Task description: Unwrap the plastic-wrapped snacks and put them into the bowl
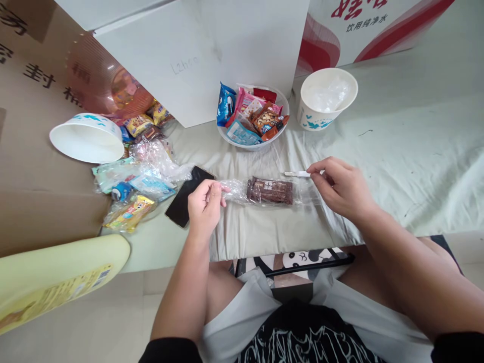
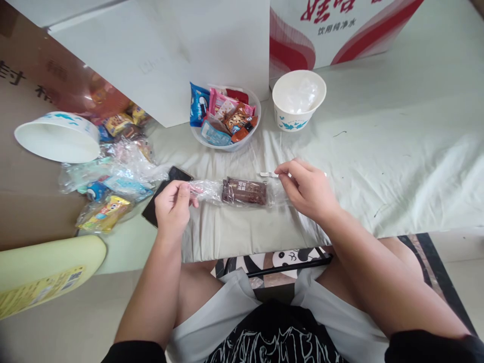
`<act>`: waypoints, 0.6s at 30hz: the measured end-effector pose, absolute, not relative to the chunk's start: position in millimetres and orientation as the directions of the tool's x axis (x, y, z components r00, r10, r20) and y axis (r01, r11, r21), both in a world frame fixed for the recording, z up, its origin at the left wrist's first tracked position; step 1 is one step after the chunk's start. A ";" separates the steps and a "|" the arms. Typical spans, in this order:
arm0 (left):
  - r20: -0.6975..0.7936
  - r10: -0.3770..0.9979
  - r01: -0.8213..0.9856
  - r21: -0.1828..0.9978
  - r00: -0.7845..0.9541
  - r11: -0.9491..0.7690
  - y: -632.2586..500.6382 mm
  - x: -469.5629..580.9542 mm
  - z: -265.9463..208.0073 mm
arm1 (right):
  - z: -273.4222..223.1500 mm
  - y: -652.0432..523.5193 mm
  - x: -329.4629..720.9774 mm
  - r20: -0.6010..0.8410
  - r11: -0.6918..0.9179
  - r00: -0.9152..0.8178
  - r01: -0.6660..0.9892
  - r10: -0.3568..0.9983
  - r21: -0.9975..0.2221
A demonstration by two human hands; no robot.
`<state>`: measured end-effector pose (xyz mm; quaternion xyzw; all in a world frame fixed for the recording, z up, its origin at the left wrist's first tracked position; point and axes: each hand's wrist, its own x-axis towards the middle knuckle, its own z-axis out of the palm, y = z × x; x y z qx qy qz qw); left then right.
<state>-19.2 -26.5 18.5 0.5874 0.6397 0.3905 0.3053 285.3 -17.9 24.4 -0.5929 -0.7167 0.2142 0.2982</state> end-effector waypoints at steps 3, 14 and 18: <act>0.073 0.991 0.504 0.864 -0.111 -0.007 -27.1 -21.0 15.1 | 24.7 -18.2 284.8 0.176 0.195 -0.104 0.729 0.979 -0.656; 0.076 0.990 0.542 0.840 -0.120 0.002 -25.7 -19.0 19.9 | 25.8 -18.2 284.6 0.170 0.198 -0.114 0.742 0.979 -0.640; 0.067 0.996 0.562 0.827 -0.063 -0.020 -24.8 -17.7 22.2 | 24.9 -17.2 284.7 0.125 0.217 -0.178 0.743 0.976 -0.633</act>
